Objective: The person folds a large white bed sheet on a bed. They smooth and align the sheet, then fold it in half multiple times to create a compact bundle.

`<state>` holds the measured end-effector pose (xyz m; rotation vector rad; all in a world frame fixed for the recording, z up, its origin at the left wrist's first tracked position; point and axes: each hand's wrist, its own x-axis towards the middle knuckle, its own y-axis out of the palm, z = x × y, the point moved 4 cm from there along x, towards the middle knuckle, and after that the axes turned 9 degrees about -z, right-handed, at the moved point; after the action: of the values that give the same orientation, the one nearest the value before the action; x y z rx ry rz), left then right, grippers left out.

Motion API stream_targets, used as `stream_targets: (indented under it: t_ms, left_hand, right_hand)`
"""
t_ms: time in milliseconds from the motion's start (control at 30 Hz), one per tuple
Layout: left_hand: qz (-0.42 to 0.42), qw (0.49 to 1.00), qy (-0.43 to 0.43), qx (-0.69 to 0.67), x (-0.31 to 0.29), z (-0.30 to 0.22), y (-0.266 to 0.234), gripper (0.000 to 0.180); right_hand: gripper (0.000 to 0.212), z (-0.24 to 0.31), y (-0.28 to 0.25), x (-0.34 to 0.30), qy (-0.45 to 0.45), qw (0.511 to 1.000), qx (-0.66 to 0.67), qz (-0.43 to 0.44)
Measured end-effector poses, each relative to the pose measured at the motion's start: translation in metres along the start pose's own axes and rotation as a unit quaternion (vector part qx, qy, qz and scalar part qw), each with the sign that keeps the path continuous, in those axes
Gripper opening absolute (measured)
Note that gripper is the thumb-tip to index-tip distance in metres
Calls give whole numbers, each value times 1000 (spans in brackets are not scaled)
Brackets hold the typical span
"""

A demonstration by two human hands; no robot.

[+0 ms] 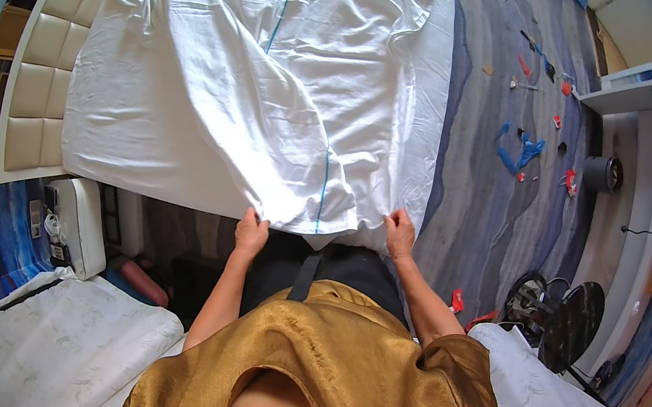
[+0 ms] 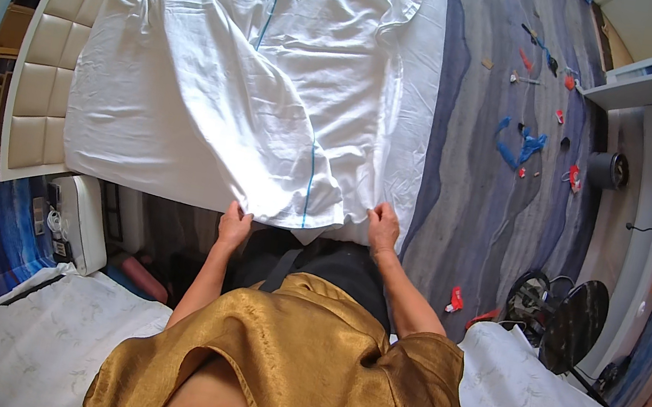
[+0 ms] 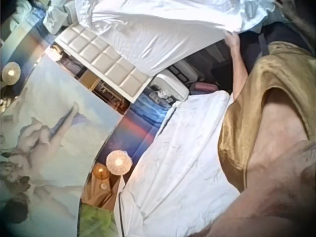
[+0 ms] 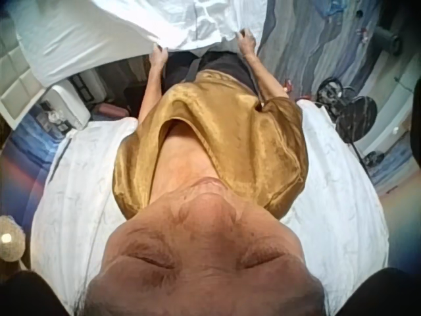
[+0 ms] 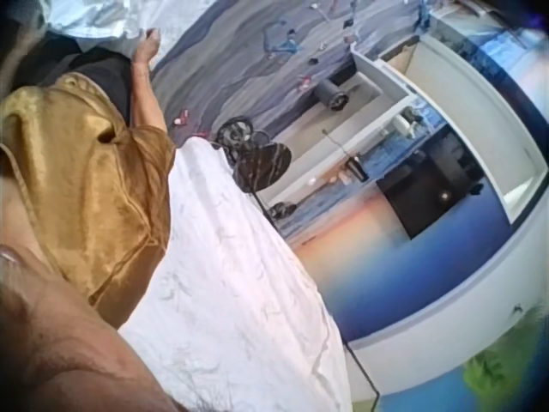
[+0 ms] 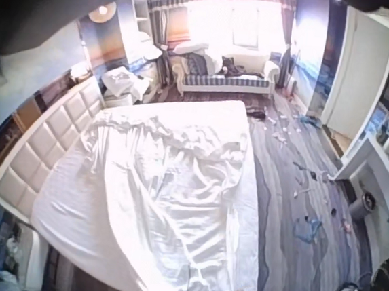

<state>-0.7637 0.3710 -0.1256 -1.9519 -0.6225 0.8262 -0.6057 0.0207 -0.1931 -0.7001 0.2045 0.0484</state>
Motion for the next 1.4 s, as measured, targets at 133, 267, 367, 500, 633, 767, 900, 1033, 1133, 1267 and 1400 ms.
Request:
stream_targets:
  t_ms: [133, 267, 367, 500, 633, 767, 900, 1033, 1133, 1267, 1400]
  left_hand:
    - [-28, 978, 138, -153, -1, -79, -8, 48]
    - [261, 915, 56, -302, 1, -112, 18, 33]
    - [326, 820, -60, -467, -1, -139, 0, 29]
    - [305, 833, -33, -461, 1, -145, -34, 24]
    - [305, 830, 12, -468, 1, -135, -53, 22]
    - [276, 850, 64, -443, -6, -140, -70, 20]
    - [257, 854, 56, -449, -6, -138, -59, 22]
    - [219, 856, 58, -465, -5, -134, -45, 19]
    - [277, 842, 35, -461, -15, -144, -51, 15]
    - [355, 804, 43, -476, -28, -162, -68, 12]
    - [360, 805, 38, -470, -29, -165, -72, 13]
  right_hand:
    - [17, 55, -1, -24, -76, 996, 38, 16]
    - [14, 116, 8, -45, -44, 971, 192, 134]
    - [14, 173, 12, -64, -19, 940, 253, 229]
    - [17, 209, 21, -81, 1, 902, 317, 293]
    - [11, 225, 23, -85, 29, 857, 389, 336]
    - [13, 244, 13, -81, 76, 839, 402, 359]
    - [21, 244, 6, -73, 124, 841, 376, 368]
    - [31, 250, -5, -69, 162, 840, 357, 375]
    - [34, 244, -10, -64, 174, 851, 332, 368]
    - [26, 231, -12, -53, 178, 845, 338, 374]
    - [21, 223, -15, -45, 161, 842, 365, 363]
